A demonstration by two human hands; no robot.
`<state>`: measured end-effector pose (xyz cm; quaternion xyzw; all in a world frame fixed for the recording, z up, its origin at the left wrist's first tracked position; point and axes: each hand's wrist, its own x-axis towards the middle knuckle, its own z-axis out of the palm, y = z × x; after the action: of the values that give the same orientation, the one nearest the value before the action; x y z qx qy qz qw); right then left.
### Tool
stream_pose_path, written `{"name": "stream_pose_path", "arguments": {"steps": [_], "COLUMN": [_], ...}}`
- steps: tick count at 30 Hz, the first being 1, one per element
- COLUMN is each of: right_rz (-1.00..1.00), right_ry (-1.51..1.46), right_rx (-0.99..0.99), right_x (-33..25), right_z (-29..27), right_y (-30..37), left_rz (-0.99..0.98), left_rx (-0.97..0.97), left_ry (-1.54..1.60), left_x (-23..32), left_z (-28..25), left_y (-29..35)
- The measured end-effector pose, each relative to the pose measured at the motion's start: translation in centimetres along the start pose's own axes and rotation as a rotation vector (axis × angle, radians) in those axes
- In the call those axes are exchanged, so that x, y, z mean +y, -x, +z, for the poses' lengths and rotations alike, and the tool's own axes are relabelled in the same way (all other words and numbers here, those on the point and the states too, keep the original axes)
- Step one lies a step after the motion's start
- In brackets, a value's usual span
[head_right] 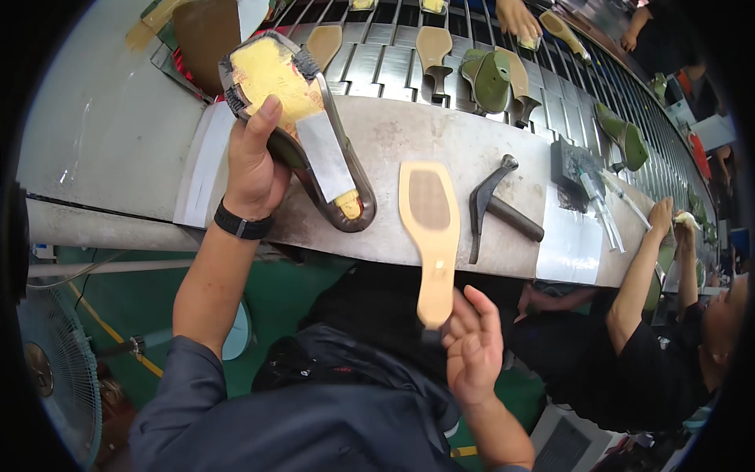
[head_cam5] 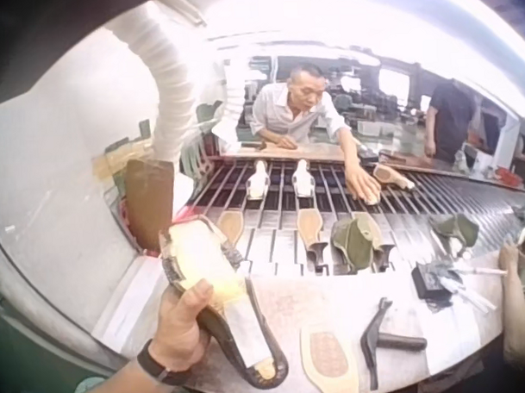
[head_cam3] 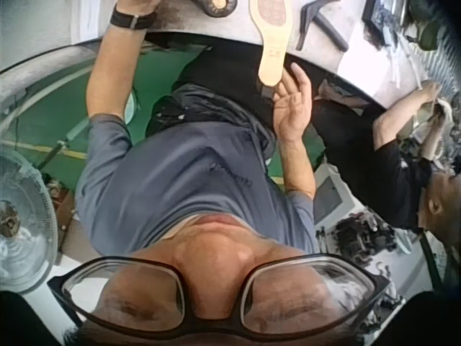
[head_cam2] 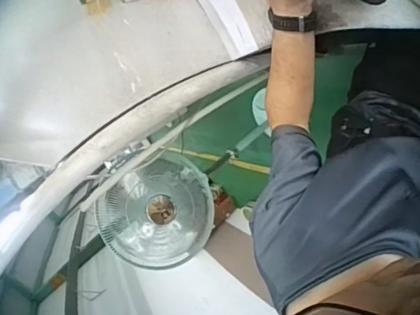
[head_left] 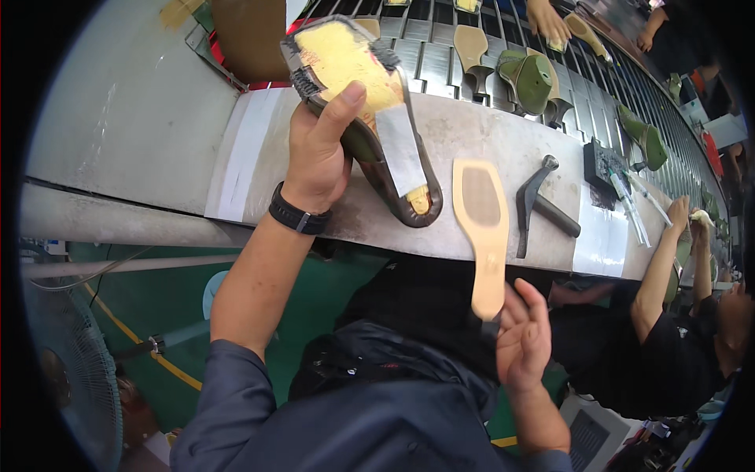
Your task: The person assembles high-heeled shoes on an assembly line by taking shoe lasts and soles from a conveyor, pressing the soles onto the lasted uppers by hand, tapping the edges and heels with a hammer, applying adhesive with a syringe, and placing the assembled shoes back onto the conveyor.
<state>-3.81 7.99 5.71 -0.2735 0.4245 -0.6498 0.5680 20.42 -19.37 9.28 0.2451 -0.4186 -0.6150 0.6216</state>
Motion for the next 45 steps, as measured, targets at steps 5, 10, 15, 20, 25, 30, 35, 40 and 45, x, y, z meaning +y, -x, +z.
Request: {"name": "stream_pose_path", "arguments": {"steps": [5, 10, 15, 20, 25, 30, 35, 40, 45], "right_rz": [0.433, 0.119, -0.160, -0.206, -0.060, -0.066, -0.072, -0.076, -0.080], "right_ry": [0.172, 0.218, 0.300, 0.305, 0.283, 0.200, 0.249, 0.369, 0.330], "right_rx": [0.019, 0.053, -0.228, -0.305, -0.405, -0.382, -0.387, -0.418, -0.439], "right_x": [2.3, 0.5, -2.6, -5.5, -6.9, -6.9, -6.7, -6.9, -6.5], "right_z": [-0.7, 1.4, 4.2, 7.9, 10.7, 12.0, 11.7, 11.6, 11.5], "right_y": [-3.6, -3.3, -4.7, -5.1, -5.8, -6.6, -6.4, -6.0, -5.8], "left_rz": [0.000, -0.172, -0.117, -0.100, -0.114, -0.113, -0.020, -0.063, 0.012], "left_rx": [-0.327, -0.434, -0.416, -0.398, -0.482, -0.501, -0.590, -0.541, -0.603], "left_ry": [-0.149, 0.179, 0.026, 0.025, 0.035, 0.082, 0.119, 0.053, 0.039], "left_x": [-1.5, 2.9, 5.1, 6.5, 6.7, 6.9, 6.3, 7.3, 6.8], "left_z": [0.7, 1.6, 5.1, 6.6, 6.9, 7.5, 6.7, 7.6, 7.2], "left_y": [0.5, -1.0, -1.2, 0.7, 2.4, 3.8, 3.8, 5.0, 4.9]}}
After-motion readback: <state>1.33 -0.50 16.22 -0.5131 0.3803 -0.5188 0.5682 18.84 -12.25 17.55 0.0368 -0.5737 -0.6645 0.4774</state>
